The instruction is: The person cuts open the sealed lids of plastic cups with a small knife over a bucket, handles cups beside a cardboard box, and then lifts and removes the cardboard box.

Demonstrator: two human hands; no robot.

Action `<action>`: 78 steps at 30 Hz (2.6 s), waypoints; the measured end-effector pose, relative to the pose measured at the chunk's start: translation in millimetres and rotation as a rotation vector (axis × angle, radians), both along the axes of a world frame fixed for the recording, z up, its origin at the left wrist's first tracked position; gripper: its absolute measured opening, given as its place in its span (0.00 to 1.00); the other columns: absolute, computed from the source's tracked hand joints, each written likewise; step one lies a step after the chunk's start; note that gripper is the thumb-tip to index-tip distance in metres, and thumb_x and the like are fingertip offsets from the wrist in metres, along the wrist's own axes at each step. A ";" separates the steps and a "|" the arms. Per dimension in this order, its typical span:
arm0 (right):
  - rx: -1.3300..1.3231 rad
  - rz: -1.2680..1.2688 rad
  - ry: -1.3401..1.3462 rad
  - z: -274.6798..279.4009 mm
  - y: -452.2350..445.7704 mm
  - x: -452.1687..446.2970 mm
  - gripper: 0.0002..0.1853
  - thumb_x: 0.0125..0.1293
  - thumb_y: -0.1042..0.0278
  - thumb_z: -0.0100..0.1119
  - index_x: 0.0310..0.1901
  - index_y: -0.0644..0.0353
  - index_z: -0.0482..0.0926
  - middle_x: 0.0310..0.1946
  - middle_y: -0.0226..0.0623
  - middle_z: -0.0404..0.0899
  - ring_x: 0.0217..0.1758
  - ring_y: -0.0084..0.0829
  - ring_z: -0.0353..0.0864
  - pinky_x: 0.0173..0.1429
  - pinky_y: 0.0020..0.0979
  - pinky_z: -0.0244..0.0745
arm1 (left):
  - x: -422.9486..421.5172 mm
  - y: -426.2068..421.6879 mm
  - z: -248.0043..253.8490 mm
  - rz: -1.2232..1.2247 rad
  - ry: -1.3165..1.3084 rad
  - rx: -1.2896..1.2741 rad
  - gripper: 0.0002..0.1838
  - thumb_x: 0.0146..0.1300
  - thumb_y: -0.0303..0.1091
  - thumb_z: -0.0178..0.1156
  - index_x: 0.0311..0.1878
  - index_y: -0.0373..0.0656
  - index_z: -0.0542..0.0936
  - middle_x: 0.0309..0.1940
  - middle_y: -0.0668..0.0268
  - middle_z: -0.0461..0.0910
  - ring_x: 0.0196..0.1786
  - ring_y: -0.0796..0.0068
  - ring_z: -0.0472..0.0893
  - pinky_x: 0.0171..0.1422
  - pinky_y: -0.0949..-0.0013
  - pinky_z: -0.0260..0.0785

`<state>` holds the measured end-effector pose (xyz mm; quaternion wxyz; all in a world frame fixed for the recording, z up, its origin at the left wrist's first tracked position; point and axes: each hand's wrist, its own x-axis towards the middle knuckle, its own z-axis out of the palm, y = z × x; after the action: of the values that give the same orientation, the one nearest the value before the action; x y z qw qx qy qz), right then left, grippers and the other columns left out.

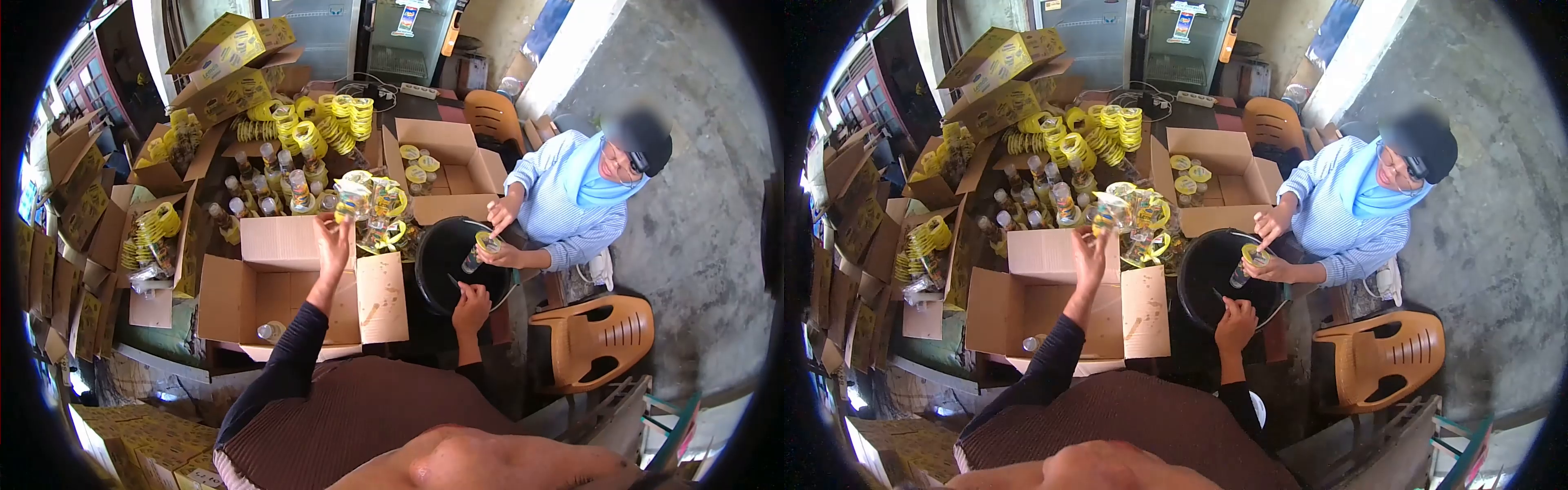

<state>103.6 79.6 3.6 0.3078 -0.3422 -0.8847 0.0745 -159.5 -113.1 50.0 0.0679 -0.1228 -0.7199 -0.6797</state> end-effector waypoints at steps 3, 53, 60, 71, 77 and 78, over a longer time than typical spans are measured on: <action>0.009 -0.009 -0.005 -0.9 1.0 -1.2 0.11 0.60 0.73 0.62 0.42 0.47 0.85 0.38 0.30 0.73 0.45 0.37 0.75 0.47 0.40 0.68 | -39.1 22.4 -33.8 0.084 -0.033 0.049 0.23 0.70 0.40 0.60 0.54 0.34 0.64 0.48 0.52 0.73 0.50 0.64 0.78 0.54 0.61 0.71; -0.016 0.143 0.040 4.1 1.9 3.3 0.11 0.59 0.73 0.63 0.43 0.48 0.85 0.36 0.29 0.75 0.42 0.36 0.76 0.45 0.39 0.69 | -6.7 -31.9 -82.8 -0.016 0.183 -0.356 0.26 0.70 0.31 0.54 0.65 0.30 0.56 0.54 0.44 0.61 0.52 0.52 0.64 0.59 0.52 0.61; -0.023 0.159 0.022 4.1 1.6 3.4 0.09 0.60 0.71 0.63 0.41 0.49 0.85 0.35 0.29 0.75 0.41 0.36 0.76 0.43 0.39 0.69 | -60.8 16.6 -71.3 0.071 0.620 -0.533 0.22 0.63 0.19 0.49 0.61 0.38 0.65 0.61 0.39 0.57 0.56 0.37 0.60 0.60 0.43 0.57; -0.047 0.125 0.020 4.7 0.6 3.1 0.08 0.60 0.73 0.64 0.40 0.50 0.86 0.35 0.29 0.75 0.40 0.36 0.76 0.43 0.39 0.69 | -68.4 44.1 -79.3 0.002 0.073 -0.260 0.35 0.65 0.31 0.58 0.69 0.27 0.52 0.61 0.34 0.57 0.62 0.38 0.56 0.70 0.46 0.52; -0.050 0.129 0.040 7.5 -0.2 2.2 0.08 0.60 0.72 0.63 0.40 0.49 0.86 0.34 0.29 0.75 0.41 0.36 0.76 0.43 0.39 0.69 | -78.9 32.5 -95.0 -0.009 0.171 -0.343 0.37 0.65 0.35 0.61 0.70 0.31 0.54 0.59 0.35 0.61 0.64 0.37 0.58 0.69 0.48 0.57; -0.054 0.130 0.038 8.7 0.3 1.0 0.08 0.60 0.72 0.63 0.40 0.49 0.86 0.34 0.28 0.75 0.41 0.36 0.76 0.43 0.40 0.69 | -75.7 29.3 -88.8 0.002 0.172 -0.338 0.36 0.65 0.35 0.61 0.70 0.32 0.55 0.59 0.35 0.62 0.64 0.37 0.59 0.69 0.48 0.57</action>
<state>104.6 79.9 12.3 0.3095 -0.2905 -0.8968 0.1247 -235.3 -83.8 -38.8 0.1085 -0.1895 -0.8154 -0.5361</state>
